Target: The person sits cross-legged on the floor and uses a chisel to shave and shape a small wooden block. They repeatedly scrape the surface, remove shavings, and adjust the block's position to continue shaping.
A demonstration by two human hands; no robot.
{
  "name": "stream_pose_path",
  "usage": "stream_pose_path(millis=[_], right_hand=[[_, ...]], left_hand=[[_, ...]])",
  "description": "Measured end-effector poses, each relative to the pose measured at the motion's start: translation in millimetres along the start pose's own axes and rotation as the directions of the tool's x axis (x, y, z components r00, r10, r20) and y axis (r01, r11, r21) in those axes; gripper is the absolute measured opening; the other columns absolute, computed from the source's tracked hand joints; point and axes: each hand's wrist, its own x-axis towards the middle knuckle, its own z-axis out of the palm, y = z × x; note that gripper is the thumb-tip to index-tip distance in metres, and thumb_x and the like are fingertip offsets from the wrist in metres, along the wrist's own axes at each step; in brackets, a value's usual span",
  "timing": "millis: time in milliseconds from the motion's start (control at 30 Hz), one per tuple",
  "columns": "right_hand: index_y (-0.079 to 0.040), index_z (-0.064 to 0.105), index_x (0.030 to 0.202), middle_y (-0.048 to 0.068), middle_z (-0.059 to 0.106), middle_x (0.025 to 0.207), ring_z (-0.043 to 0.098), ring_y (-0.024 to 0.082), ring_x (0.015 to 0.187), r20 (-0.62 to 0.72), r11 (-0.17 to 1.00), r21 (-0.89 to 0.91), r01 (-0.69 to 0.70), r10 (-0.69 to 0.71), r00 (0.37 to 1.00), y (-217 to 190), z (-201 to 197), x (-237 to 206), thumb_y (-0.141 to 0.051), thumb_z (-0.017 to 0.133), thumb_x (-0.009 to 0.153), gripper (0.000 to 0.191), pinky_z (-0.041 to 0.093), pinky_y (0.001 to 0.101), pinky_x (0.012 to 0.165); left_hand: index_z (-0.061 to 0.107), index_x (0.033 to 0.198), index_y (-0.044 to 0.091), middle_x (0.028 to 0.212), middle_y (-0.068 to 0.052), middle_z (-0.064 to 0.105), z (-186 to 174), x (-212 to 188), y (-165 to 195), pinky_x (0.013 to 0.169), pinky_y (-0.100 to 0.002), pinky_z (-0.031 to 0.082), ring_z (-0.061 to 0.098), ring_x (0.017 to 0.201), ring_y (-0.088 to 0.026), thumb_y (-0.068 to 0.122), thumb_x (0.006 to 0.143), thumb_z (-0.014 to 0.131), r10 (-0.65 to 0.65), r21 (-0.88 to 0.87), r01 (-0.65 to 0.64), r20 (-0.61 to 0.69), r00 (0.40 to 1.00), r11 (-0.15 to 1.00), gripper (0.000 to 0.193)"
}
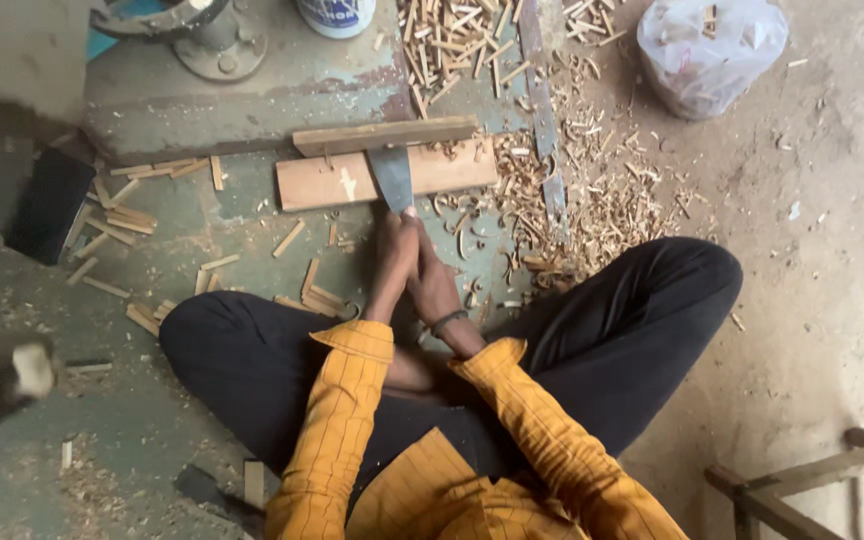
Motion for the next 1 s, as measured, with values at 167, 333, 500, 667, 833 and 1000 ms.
stream_pose_path(millis=[167, 333, 500, 667, 833, 1000], right_hand=[[-0.024, 0.034, 0.164, 0.008, 0.060, 0.069, 0.056, 0.018, 0.054, 0.066, 0.898, 0.409, -0.163, 0.148, 0.987, -11, -12, -21, -0.025, 0.050, 0.107, 0.059, 0.048, 0.0334, 0.050], [-0.029, 0.032, 0.161, -0.003, 0.044, 0.059, 0.035, 0.008, 0.040, 0.144, 0.678, 0.652, -0.339, 0.328, 0.934, -12, -49, -76, -0.029, 0.045, 0.105, 0.057, 0.032, 0.0259, 0.035], [-0.029, 0.032, 0.162, -0.004, 0.041, 0.059, 0.035, 0.007, 0.041, 0.126, 0.632, 0.695, -0.343, 0.362, 0.924, -9, -60, -89, -0.030, 0.047, 0.106, 0.059, 0.032, 0.0243, 0.036], [-0.029, 0.031, 0.162, -0.003, 0.043, 0.059, 0.036, 0.008, 0.040, 0.145, 0.651, 0.666, -0.363, 0.365, 0.920, -8, -58, -82, -0.031, 0.048, 0.104, 0.060, 0.033, 0.0253, 0.035], [-0.026, 0.035, 0.162, -0.002, 0.045, 0.061, 0.039, 0.009, 0.043, 0.130, 0.741, 0.587, -0.326, 0.310, 0.942, 1, -51, -82, -0.027, 0.051, 0.104, 0.060, 0.035, 0.0273, 0.038], [-0.017, 0.042, 0.160, 0.004, 0.060, 0.076, 0.053, 0.011, 0.063, -0.087, 0.971, 0.240, -0.001, 0.023, 0.996, 2, -42, -75, -0.027, 0.056, 0.109, 0.054, 0.049, 0.0316, 0.058]], left_hand=[[0.064, 0.094, 0.001, 0.079, -0.013, 0.063, -12, -10, -13, 0.066, -0.039, 0.049, 0.061, 0.073, -0.024, 0.041, 0.107, 0.054, -0.016, -0.426, 0.034, 0.045, 0.999, 0.904, 0.043], [0.063, 0.089, 0.004, 0.081, -0.012, 0.067, -25, -2, 1, 0.073, -0.040, 0.051, 0.065, 0.076, -0.030, 0.017, 0.093, 0.070, 0.456, 0.159, -0.428, -0.342, 0.821, 0.890, 0.016], [0.061, 0.090, -0.001, 0.085, -0.017, 0.065, -25, 36, 35, 0.073, -0.047, 0.049, 0.062, 0.081, -0.039, 0.001, 0.080, 0.080, 0.671, 0.373, -0.561, -0.342, 0.657, 0.739, 0.022], [0.067, 0.081, 0.001, 0.078, -0.016, 0.071, -25, 45, 39, 0.065, -0.044, 0.054, 0.070, 0.070, -0.034, 0.002, 0.081, 0.078, 0.544, 0.308, -0.457, -0.332, 0.770, 0.834, 0.011], [0.071, 0.083, 0.001, 0.076, -0.016, 0.072, -34, 52, 31, 0.064, -0.040, 0.056, 0.073, 0.067, -0.031, 0.003, 0.084, 0.076, 0.510, 0.308, -0.425, -0.295, 0.808, 0.851, 0.005], [0.072, 0.092, 0.003, 0.082, -0.012, 0.073, -42, 54, 27, 0.066, -0.035, 0.056, 0.073, 0.071, -0.025, 0.010, 0.087, 0.075, 0.565, 0.255, -0.506, -0.304, 0.767, 0.824, 0.009]])
